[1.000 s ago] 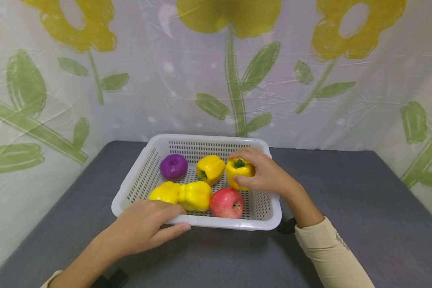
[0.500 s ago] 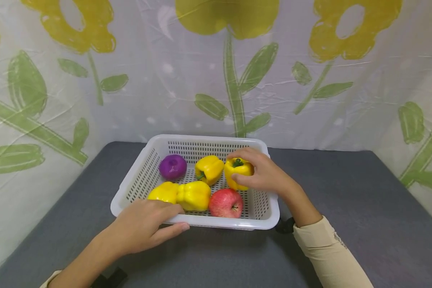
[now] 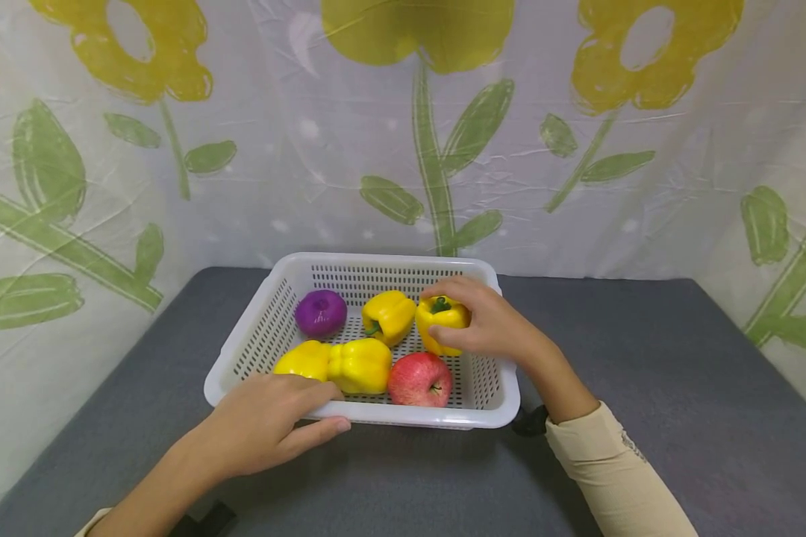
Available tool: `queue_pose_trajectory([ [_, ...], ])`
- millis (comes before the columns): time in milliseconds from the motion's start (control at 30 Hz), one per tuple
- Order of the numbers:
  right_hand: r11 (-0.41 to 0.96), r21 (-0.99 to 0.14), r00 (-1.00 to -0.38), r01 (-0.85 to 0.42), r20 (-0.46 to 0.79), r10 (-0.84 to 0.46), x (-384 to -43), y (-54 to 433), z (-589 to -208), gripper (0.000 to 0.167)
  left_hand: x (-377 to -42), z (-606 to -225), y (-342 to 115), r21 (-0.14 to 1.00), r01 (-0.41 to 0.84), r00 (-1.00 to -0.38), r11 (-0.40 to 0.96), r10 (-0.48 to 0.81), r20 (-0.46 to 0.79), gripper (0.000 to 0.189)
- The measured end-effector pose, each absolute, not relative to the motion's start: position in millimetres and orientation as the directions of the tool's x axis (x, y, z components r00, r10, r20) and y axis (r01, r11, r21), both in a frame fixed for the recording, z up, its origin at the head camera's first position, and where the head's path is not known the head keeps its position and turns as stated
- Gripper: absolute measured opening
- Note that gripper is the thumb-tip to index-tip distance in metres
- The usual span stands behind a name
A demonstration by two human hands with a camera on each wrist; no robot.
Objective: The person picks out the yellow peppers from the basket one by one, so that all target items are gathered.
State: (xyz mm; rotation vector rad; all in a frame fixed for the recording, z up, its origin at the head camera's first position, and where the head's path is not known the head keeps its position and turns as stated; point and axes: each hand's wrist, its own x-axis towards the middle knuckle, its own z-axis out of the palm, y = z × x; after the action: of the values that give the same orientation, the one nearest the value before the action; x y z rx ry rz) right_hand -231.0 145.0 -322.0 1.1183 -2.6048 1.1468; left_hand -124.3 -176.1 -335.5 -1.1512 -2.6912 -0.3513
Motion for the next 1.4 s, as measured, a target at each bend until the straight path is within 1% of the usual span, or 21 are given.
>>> queue_pose_trajectory([
  [267, 0.425, -0.634, -0.731, -0.646, 0.353, -0.585, -231.6, 145.4, -320.3, 0.046, -124.1, -335.4, -176.3, 0.141, 0.726, -0.684, 0.673, 0.683, 0.258, 0.02],
  [467, 0.424, -0.647, -0.741, -0.634, 0.351, -0.572, -232.1, 147.4, -320.8, 0.046, -123.7, -335.6, -176.1, 0.129, 0.736, -0.67, 0.665, 0.688, 0.277, 0.019],
  [567, 0.417, -0.66, -0.748, -0.625, 0.354, -0.561, -231.7, 148.3, -320.1, 0.046, -123.4, -335.8, -175.6, 0.144, 0.731, -0.679, 0.667, 0.687, 0.259, 0.021],
  [733, 0.387, -0.715, -0.772, -0.583, 0.339, -0.537, -229.9, 149.8, -317.5, 0.043, -122.7, -335.7, -175.2, 0.163, 0.717, -0.696, 0.678, 0.679, 0.235, 0.022],
  [867, 0.334, -0.764, -0.784, -0.552, 0.339, -0.52, -229.8, 150.6, -315.8, 0.039, -123.1, -335.9, -176.1, 0.146, 0.721, -0.689, 0.678, 0.678, 0.257, 0.02],
  [967, 0.304, -0.777, -0.783, -0.552, 0.358, -0.509, -230.9, 151.3, -315.7, 0.037, -123.3, -336.5, -176.7, 0.129, 0.728, -0.679, 0.673, 0.683, 0.271, 0.02],
  [1100, 0.303, -0.771, -0.792, -0.56, 0.392, -0.468, -232.0, 151.9, -315.4, 0.039, -123.3, -337.4, -176.9, 0.114, 0.73, -0.675, 0.674, 0.683, 0.28, 0.02],
  [1200, 0.295, -0.791, -0.816, -0.536, 0.396, -0.421, -233.0, 151.9, -314.7, 0.043, -123.2, -337.4, -176.6, 0.11, 0.731, -0.672, 0.673, 0.683, 0.287, 0.02],
  [1333, 0.229, -0.851, -0.856, -0.472, 0.38, -0.35, -234.2, 153.1, -313.9, 0.044, -123.8, -336.8, -176.0, 0.12, 0.735, -0.67, 0.667, 0.687, 0.281, 0.02],
  [1400, 0.19, -0.867, -0.865, -0.461, 0.391, -0.314, -234.5, 154.5, -313.2, 0.042, -124.1, -336.2, -175.4, 0.123, 0.733, -0.673, 0.669, 0.688, 0.271, 0.02],
])
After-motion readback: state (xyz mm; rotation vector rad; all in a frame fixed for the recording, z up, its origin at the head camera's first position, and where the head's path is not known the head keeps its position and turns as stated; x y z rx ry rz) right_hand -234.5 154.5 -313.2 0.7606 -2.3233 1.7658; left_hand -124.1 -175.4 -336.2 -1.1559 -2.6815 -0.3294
